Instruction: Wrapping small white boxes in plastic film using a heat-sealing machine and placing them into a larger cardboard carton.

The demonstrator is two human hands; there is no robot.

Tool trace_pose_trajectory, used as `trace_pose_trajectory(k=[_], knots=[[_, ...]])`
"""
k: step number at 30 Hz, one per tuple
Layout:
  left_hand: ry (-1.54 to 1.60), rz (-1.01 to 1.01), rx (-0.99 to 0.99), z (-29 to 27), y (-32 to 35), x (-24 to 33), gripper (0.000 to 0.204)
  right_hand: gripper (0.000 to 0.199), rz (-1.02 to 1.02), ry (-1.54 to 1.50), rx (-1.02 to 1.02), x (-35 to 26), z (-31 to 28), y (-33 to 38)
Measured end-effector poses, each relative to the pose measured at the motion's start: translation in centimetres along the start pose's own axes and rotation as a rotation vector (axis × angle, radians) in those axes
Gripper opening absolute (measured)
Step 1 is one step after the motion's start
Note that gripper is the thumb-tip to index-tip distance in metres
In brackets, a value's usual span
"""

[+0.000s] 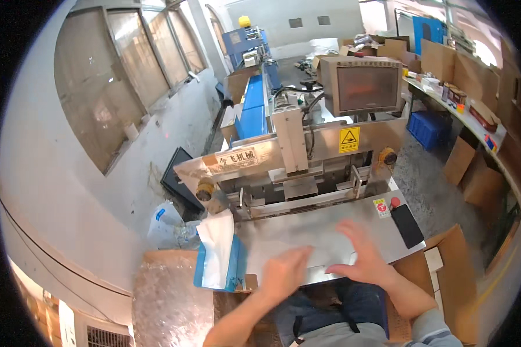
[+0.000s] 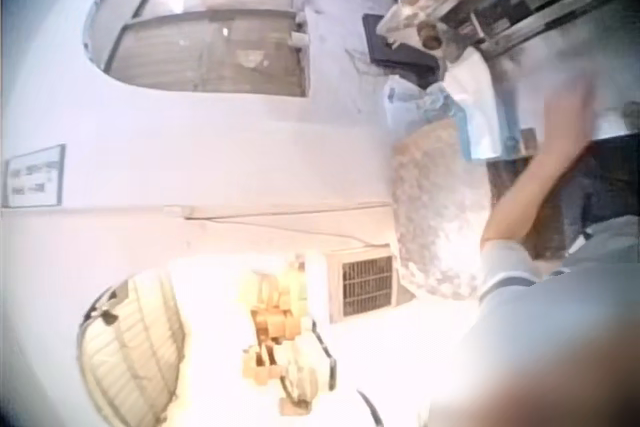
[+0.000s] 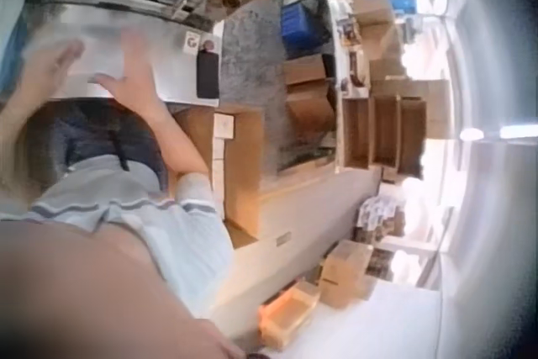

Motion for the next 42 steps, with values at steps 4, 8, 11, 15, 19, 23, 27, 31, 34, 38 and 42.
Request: trace_pose_trajectory(k=[4,8,11,15,19,23,27,31,34,38,42], knots=[[0.236,-0.131,-0.124,3.0,0.3,1.1,0.017,0.028,0.28,-0.28,-0.513,4.1,5.3,0.3],[0.611,-0.355,-0.121,5.4,2.2,-2.0,0.015,0.014,0.195,-0.05,-0.502,4.0,4.9,1.5],[0.818,-0.685,-0.245,8.3,3.2,-6.0,0.021,0.011,-0.148,-0.066,-0.007,0.6,0.3,0.7],[0.809,-0.697,-0.13,10.2,3.7,-9.7,0.021,0.01,-0.256,-0.08,0.045,0.3,-0.2,1.3],[0.334,-0.344,0.071,4.5,0.9,-3.8,0.024,0.014,-0.277,0.072,-0.177,1.5,2.8,2.1],[0.187,-0.129,-0.481,8.1,-1.2,0.0,0.026,0.015,-0.264,0.101,-0.253,2.3,4.1,2.3],[0.112,-0.102,-0.621,8.7,-1.1,-2.4,0.018,0.018,-0.173,0.004,-0.455,4.2,4.5,1.2],[0.029,-0.167,-0.658,7.0,-1.4,-4.2,0.019,0.019,-0.028,-0.118,-0.678,7.7,5.5,1.0],[0.009,-0.186,-0.666,6.5,-2.4,-6.4,0.021,0.021,-0.234,-0.054,-0.522,9.2,4.1,-0.9],[0.035,-0.142,-0.641,7.4,-4.9,-11.8,0.021,0.018,-0.137,-0.061,-0.533,13.4,6.6,-4.5],[0.253,-0.361,-0.748,10.2,-7.3,-21.7,0.023,0.02,0.078,-0.129,-0.595,20.9,11.7,-9.2]])
Point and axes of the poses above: each hand's wrist, its own y-axis away from the middle knuckle, its own z-axis out of the palm, x = y × z, the point moved 10 cm from there along -y, towards the middle knuckle, and after that the axes turned 11 degrees about -x, right-handed, at the moved point
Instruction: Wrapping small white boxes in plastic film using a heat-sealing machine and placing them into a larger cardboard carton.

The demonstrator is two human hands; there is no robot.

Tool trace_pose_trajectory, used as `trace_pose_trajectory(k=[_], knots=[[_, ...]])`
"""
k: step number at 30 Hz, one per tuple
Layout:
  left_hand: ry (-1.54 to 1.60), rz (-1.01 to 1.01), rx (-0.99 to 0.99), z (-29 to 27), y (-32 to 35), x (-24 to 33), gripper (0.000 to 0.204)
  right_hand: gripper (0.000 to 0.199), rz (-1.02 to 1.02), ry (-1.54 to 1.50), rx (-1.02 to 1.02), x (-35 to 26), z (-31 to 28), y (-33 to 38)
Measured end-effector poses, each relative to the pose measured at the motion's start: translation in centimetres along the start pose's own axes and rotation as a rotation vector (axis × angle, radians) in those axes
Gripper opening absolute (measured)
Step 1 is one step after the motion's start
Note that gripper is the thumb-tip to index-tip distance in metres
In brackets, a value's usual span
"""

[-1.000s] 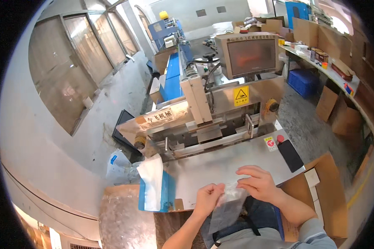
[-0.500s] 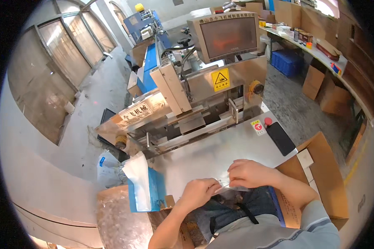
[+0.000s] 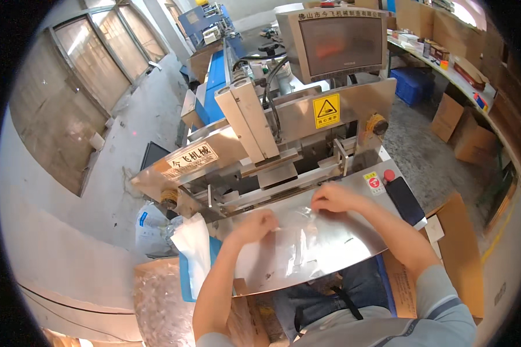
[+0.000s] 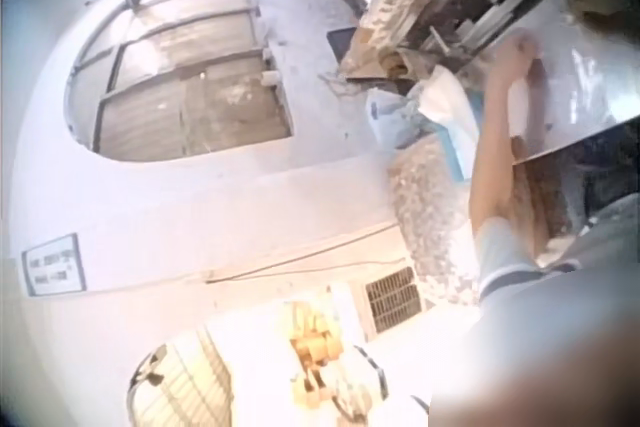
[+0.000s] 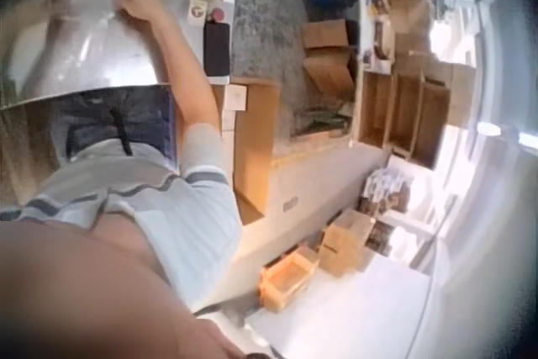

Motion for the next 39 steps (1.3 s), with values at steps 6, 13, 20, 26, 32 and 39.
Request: trace_pose_trajectory(k=[6,13,20,26,32,39], knots=[[0.304,-0.15,0.059,-8.4,-5.9,-2.7,0.036,0.022,0.096,0.124,0.085,2.8,-4.9,-5.7],[0.279,0.014,0.109,-9.3,-9.7,-6.1,0.046,0.025,0.228,0.371,0.125,-2.1,-4.0,-8.5],[-0.478,0.001,0.938,-5.6,-1.3,5.9,0.052,0.06,0.128,0.442,0.231,-2.1,0.5,-7.2],[-0.558,-0.078,0.699,12.4,4.0,7.0,0.075,0.059,0.146,0.446,0.194,-3.2,0.5,-7.4],[-0.521,-0.071,0.763,12.9,4.9,7.1,0.075,0.063,0.154,0.474,0.136,-3.1,0.5,-7.3],[-0.5,-0.044,0.77,13.0,5.2,7.4,0.077,0.058,0.099,0.459,0.158,-3.4,-0.2,-7.4]])
Point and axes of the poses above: each hand's wrist, its own y-axis away from the middle knuckle, its own z-axis out of the palm, x = y × z, the point moved 10 cm from there along -y, towards the middle knuckle, and after that the axes turned 11 degrees about -x, right-handed, at the moved point
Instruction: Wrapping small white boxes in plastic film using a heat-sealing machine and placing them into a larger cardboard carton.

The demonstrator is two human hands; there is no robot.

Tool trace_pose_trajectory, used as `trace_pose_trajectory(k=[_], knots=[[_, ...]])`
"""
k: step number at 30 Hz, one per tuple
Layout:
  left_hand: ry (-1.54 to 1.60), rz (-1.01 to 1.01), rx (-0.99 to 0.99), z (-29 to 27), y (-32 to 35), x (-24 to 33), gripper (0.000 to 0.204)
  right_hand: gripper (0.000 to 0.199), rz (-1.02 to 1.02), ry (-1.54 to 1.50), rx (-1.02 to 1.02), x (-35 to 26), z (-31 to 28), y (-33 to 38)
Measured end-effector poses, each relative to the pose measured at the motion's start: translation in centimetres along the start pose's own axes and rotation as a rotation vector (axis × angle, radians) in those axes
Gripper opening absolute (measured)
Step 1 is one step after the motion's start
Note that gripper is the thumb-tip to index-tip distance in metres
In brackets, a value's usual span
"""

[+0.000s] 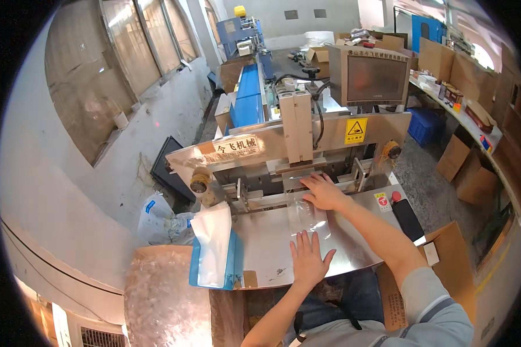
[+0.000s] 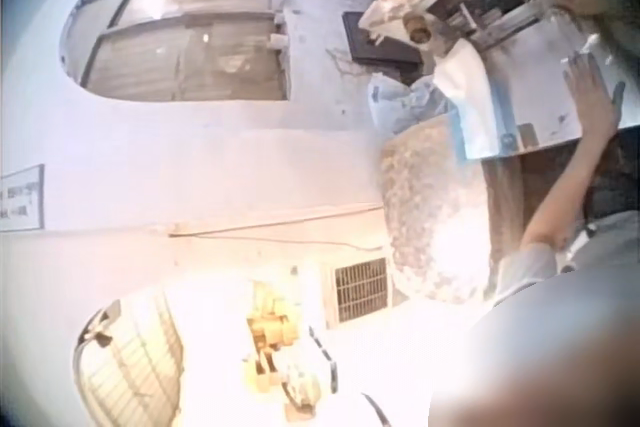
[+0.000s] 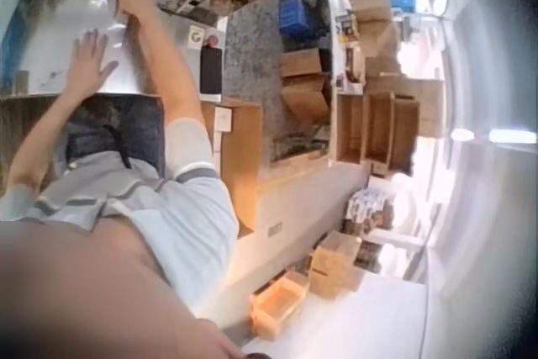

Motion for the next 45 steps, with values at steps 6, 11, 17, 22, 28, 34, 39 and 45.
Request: trace_pose_trajectory(k=[6,11,17,22,28,34,39,45], knots=[[-0.051,-0.006,-0.006,0.3,0.2,0.0,0.076,0.052,-0.029,-0.013,0.097,-0.2,-1.3,-0.3],[0.049,-0.046,-0.063,0.1,0.5,-0.5,0.073,0.047,-0.039,-0.045,0.119,-0.3,-2.6,-0.5],[0.088,-0.013,0.013,-1.1,0.1,0.8,0.072,0.049,-0.055,-0.002,0.17,1.4,-3.0,-0.8],[0.02,0.046,0.036,0.1,-0.1,1.0,0.073,0.052,0.027,-0.236,0.336,3.5,-4.5,3.5],[0.029,-0.006,0.011,-0.3,0.8,-1.1,0.063,0.04,0.189,-0.6,0.232,1.8,-2.9,21.2],[0.136,0.069,-0.009,-0.1,-0.7,0.4,0.062,0.023,0.263,-0.238,0.467,4.3,-1.0,30.3],[0.077,0.073,-0.212,1.6,-1.9,2.0,0.064,0.023,0.302,-0.111,0.503,5.6,-0.7,30.1],[-0.001,0.151,-0.248,1.0,-3.8,6.2,0.046,0.023,0.291,-0.298,0.439,7.4,-0.5,31.2]])
Point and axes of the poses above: each hand's wrist, its own y-axis away from the middle knuckle, its own z-axis out of the palm, x = y × z, the point moved 10 cm from there along -y, towards the middle knuckle, and after that the axes turned 11 degrees about -x, right-handed, at the moved point
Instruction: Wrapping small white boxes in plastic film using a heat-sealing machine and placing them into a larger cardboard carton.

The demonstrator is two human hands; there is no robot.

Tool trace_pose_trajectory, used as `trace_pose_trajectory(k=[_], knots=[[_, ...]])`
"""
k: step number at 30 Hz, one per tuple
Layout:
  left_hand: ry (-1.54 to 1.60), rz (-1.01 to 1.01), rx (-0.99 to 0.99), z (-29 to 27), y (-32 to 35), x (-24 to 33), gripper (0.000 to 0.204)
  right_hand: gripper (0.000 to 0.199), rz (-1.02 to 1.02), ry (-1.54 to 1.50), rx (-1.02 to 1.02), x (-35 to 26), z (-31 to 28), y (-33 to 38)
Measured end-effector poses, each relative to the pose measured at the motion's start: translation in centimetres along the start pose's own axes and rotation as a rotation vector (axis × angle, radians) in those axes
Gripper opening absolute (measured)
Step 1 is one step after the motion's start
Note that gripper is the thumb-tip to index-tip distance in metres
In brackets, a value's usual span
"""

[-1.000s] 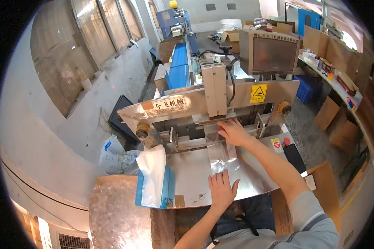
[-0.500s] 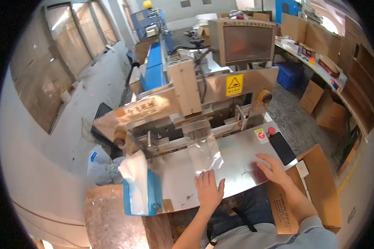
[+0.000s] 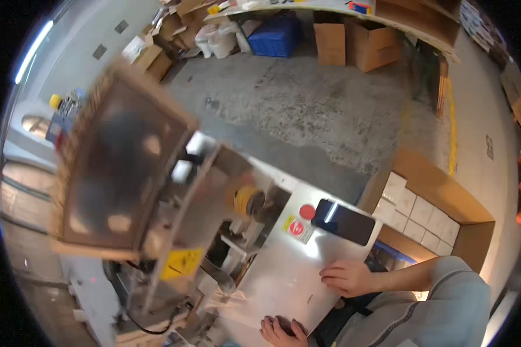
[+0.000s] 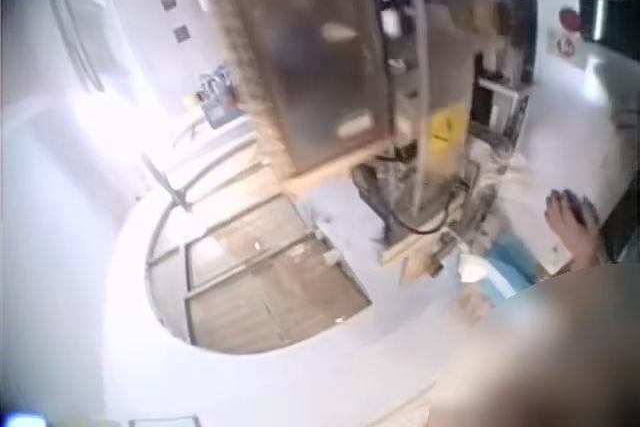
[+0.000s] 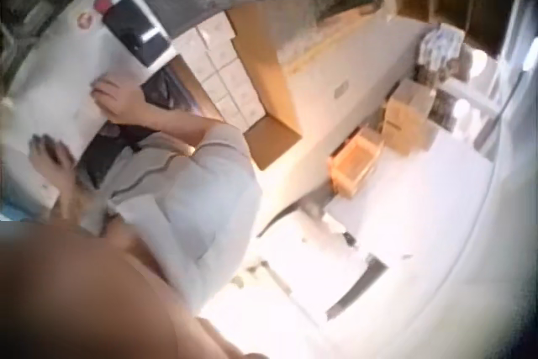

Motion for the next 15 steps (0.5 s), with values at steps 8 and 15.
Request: trace_pose_trajectory(k=[8,15], knots=[[-0.096,-0.433,-0.238,-1.4,6.8,-0.1,0.069,0.016,-0.048,-0.284,-0.119,-0.7,-1.7,0.8],[0.368,-0.451,-0.738,-0.3,9.9,10.0,0.062,0.029,0.417,-0.593,-0.624,4.6,-6.4,9.1]])
Point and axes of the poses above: each hand's wrist, its own y-axis away from the middle knuckle, its own z-axis out of the palm, x = y × z, the point moved 10 cm from there along -y, towards the middle knuckle, and after that the axes turned 11 degrees about -x, right-handed, at the moved point
